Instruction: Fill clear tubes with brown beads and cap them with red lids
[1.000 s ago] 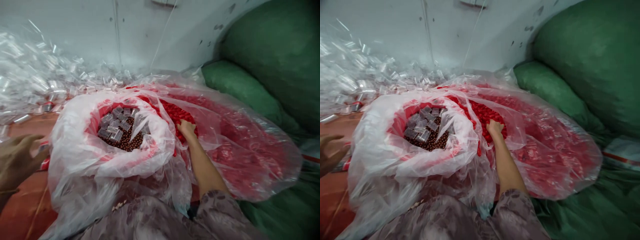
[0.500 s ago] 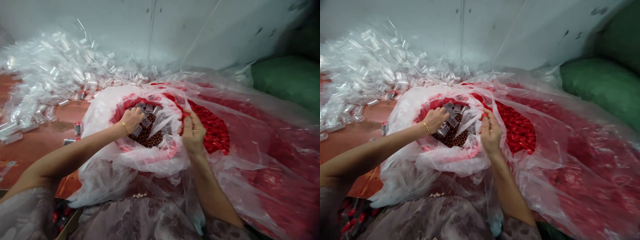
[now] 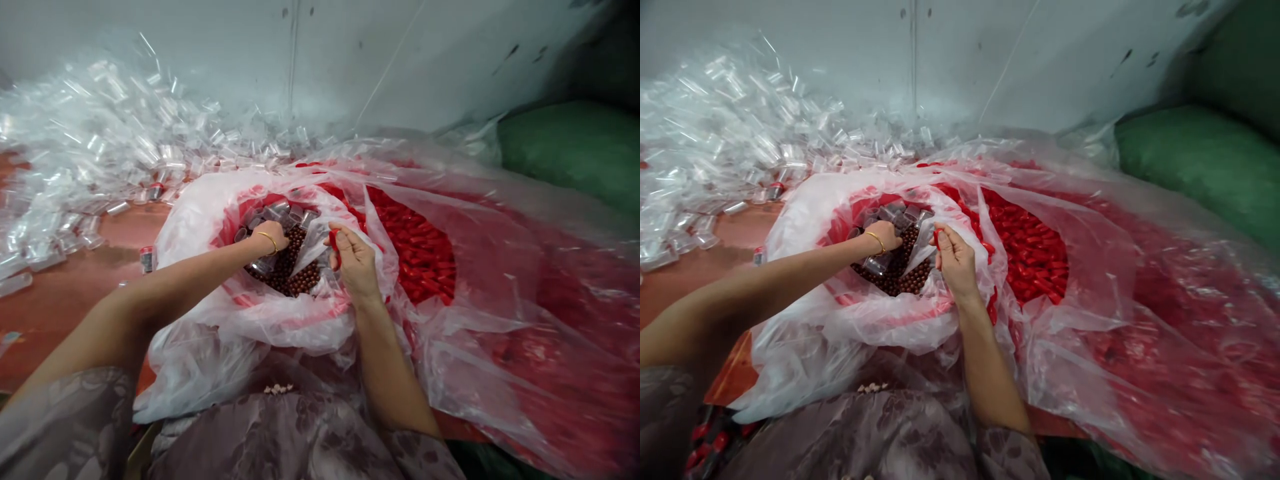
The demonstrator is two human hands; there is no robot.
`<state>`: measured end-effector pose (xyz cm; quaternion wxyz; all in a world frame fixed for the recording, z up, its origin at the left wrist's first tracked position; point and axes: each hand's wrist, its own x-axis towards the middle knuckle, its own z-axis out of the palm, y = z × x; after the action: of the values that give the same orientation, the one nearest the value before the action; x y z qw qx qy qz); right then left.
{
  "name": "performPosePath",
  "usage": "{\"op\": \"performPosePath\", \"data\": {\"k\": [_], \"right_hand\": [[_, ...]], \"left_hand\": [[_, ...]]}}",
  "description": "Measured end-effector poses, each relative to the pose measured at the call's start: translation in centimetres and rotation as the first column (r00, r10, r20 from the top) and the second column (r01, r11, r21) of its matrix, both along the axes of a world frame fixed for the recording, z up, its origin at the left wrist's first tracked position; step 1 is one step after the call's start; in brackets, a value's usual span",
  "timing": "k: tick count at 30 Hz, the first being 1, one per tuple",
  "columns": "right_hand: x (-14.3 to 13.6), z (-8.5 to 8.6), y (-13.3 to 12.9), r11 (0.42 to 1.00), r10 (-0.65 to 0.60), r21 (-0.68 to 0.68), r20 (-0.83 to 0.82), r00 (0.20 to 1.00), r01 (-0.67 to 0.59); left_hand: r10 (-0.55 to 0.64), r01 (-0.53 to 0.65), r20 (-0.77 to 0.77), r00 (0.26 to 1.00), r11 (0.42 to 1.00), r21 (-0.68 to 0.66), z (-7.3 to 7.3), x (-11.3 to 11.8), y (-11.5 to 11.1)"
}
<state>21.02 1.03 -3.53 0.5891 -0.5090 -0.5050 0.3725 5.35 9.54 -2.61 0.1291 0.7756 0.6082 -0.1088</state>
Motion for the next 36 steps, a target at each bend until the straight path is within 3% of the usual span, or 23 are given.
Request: {"op": "performPosePath", "data": {"k": [3, 7, 10, 15, 21, 24, 27, 30, 33, 36], "right_hand": [[0.0, -0.1, -0.1, 1.0, 0.014, -0.008, -0.002, 1.0, -0.014], [0.0, -0.1, -0.2, 0.999, 0.043, -0.01, 0.016, 0.999, -0.043], [0.1, 0.0, -0.4, 0.999, 0.034, -0.01, 0.037, 0.999, -0.034], [0.2, 0.0, -0.5, 0.999, 0.043, -0.008, 0.044, 0.998, -0.043], [0.2, 0.0, -0.3, 1.0, 0.017, -0.012, -0.037, 0.999, -0.017], [0.2, -0.1, -0.2, 0.999, 0.027, -0.017, -0.088, 0.996, -0.028], [0.1, -0.3, -0.1, 0.998, 0.063, -0.025, -0.039, 0.997, -0.064], [-0.2, -0.3, 0.0, 0.994, 0.107, 0.008, 0.055, 0.993, -0.107], [-0.6, 0.0, 0.1, 0.99, 0.125, 0.047, 0.167, 0.978, -0.135], [-1.2, 0.4, 0.4, 0.99, 0.117, 0.044, 0.273, 0.955, -0.134]], "left_hand": [[-0.106, 0.105, -0.03, 0.994, 0.994, -0.033, 0.8, -0.2, -1.6], [-0.315, 0.294, -0.057, 0.947, 0.927, -0.233, 0.7, 1.1, -2.8], [-0.261, 0.246, -0.025, 0.965, 0.934, -0.258, -0.3, 2.4, -1.4], [-0.094, 0.101, 0.098, 0.991, 0.992, -0.075, -1.7, 2.8, 1.1], [-0.072, 0.067, 0.33, 0.941, 0.997, 0.028, -1.2, 0.9, 0.1], [-0.083, 0.084, 0.561, 0.824, 0.996, 0.024, -0.4, -0.4, -1.1], [0.034, 0.141, 0.794, 0.607, 0.979, -0.149, -0.2, -1.3, -2.7], [0.148, 0.224, 0.903, 0.403, 0.941, -0.254, -0.5, -2.0, -4.4], [0.16, 0.245, 0.935, 0.317, 0.939, -0.244, -0.6, -2.5, -5.5], [0.288, 0.344, 0.918, 0.274, 0.862, -0.373, -0.2, -2.9, -5.9]]}}
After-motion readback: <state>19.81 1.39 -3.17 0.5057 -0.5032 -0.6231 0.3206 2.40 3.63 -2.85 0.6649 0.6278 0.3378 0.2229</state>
